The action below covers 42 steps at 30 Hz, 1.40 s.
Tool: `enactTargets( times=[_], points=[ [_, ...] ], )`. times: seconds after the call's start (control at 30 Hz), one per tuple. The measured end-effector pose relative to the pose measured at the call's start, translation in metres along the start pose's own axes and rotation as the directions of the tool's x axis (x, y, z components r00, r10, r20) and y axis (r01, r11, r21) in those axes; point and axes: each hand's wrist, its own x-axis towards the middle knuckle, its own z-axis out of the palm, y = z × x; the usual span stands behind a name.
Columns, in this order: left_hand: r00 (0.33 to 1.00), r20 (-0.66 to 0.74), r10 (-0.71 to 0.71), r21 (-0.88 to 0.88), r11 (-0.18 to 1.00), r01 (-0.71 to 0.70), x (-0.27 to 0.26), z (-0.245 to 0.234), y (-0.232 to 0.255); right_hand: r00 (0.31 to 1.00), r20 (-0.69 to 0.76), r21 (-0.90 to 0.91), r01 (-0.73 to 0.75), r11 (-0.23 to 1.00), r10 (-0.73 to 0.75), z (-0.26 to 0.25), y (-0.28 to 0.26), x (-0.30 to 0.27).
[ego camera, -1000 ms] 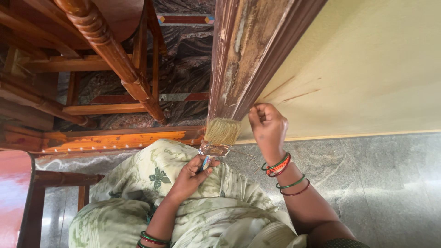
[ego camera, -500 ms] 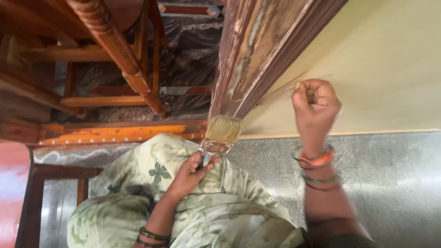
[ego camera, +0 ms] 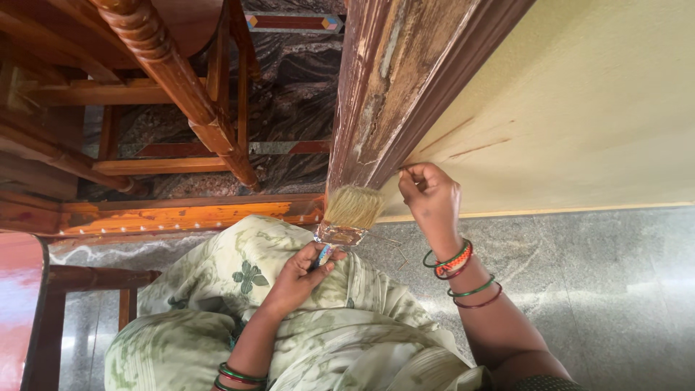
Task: The person sits on the floor and uses a brush to clean a wooden chair and a nearby door frame. They scrub the chair seat and legs, then move to the door frame to remove debris from the wood grain.
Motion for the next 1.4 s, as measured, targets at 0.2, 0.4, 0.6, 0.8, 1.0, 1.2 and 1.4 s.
enactTargets(
  times=[0.2,0.4,0.6,0.8,1.0,1.2,1.4],
  points=[
    [1.000,-0.005,0.002,-0.037,0.999,-0.002,0.001,0.002,-0.001,0.995,-0.072,0.123,0.081,0.989,-0.073,0.010,0.005,-0.004],
    [1.000,-0.007,-0.029,-0.017,0.999,0.029,-0.002,0.003,0.006,0.981,-0.104,0.126,0.179,0.976,-0.166,0.015,0.005,-0.004],
    [0.998,-0.033,-0.047,0.016,0.999,0.047,-0.001,0.001,0.004,0.938,-0.158,0.080,0.325,0.942,-0.309,-0.016,-0.027,0.001],
    [0.999,0.003,-0.032,-0.019,0.999,0.032,0.008,0.001,0.012,0.984,0.016,0.114,0.174,0.978,-0.176,-0.027,-0.017,0.000],
    [1.000,0.009,-0.027,-0.042,0.999,0.027,0.002,0.000,0.000,0.997,0.060,-0.110,0.059,0.992,-0.052,0.003,0.003,-0.006],
    [1.000,-0.016,-0.023,-0.011,1.000,0.023,-0.003,-0.002,0.002,0.967,-0.064,-0.191,0.230,0.954,-0.245,0.007,-0.008,-0.005],
    [1.000,-0.005,-0.001,0.017,1.000,0.001,-0.003,0.001,0.003,0.997,-0.028,-0.061,0.064,0.996,-0.066,0.008,-0.011,-0.004]
  ],
)
